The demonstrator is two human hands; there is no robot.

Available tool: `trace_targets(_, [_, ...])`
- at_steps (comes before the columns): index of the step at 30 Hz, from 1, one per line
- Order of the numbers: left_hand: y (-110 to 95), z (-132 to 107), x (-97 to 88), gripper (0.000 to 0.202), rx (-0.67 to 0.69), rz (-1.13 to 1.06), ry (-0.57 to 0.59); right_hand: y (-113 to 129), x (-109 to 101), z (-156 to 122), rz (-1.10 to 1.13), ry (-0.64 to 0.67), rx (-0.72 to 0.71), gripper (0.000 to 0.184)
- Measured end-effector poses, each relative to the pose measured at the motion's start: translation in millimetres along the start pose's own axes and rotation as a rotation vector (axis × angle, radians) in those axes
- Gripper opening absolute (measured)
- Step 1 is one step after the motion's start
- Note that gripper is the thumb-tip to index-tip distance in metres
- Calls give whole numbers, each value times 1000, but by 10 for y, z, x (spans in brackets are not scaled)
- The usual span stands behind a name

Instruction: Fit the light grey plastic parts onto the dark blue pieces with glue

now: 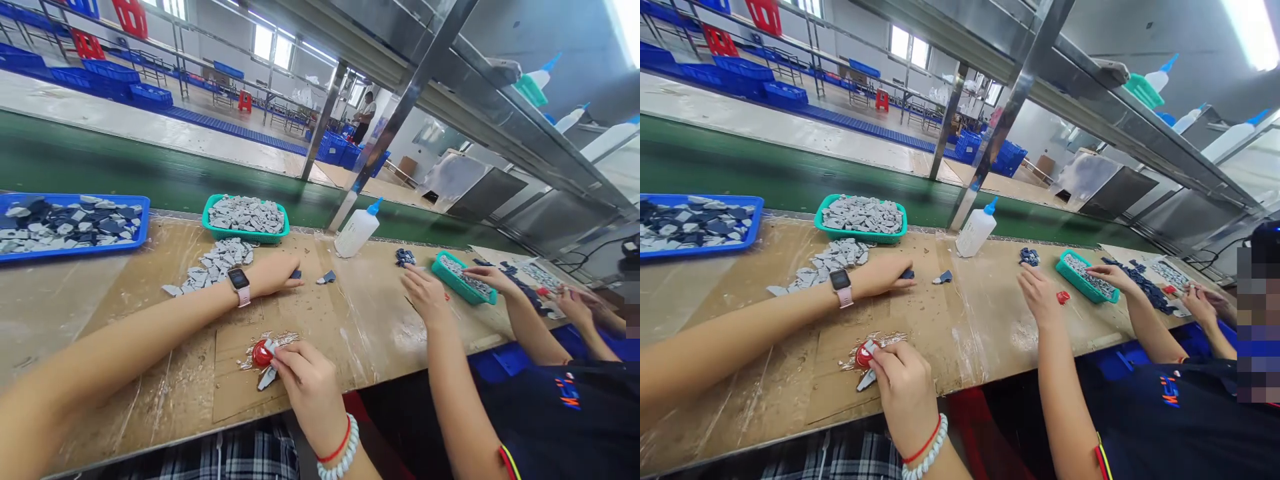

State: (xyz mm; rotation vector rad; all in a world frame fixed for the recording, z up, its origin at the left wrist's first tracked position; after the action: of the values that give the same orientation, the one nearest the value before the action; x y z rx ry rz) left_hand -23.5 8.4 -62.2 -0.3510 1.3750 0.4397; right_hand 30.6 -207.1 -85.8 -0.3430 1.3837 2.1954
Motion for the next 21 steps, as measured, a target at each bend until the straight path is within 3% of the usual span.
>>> trace_targets(4, [121, -464, -422, 37, -161, -117, -67, 50, 5, -6, -77, 74, -27, 24])
trace_targets(8, [235, -1164, -687, 37, -225, -242, -75, 83, 17, -1, -31, 59, -70, 22])
trace_targets(12, [193, -1887, -662, 41, -404, -451, 23, 84, 38, 20, -5, 34, -72, 21])
trace_targets(15, [19, -2254, -582, 40, -594, -629, 110, 87, 50, 40, -11, 96, -52, 23])
trace_targets(18, [-195, -2398, -505, 35, -715, -779, 127, 96, 41, 50, 65, 96, -15, 22])
trace_targets(21, [-376, -2349, -414, 33, -731, -958, 72, 95, 23, 53, 394, -29, 196, 12])
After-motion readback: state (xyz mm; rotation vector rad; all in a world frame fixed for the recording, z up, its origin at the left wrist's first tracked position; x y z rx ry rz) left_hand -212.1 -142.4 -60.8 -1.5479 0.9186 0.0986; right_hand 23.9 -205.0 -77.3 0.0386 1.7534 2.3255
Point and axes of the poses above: each hand's wrist, its own z-axis towards the middle knuckle, its own x-axis out of the palm, y = z × x, the point moved 1 cm from there along z, towards the middle knuckle, and after that the axes turned 15 degrees about z, right-handed, at the moved point
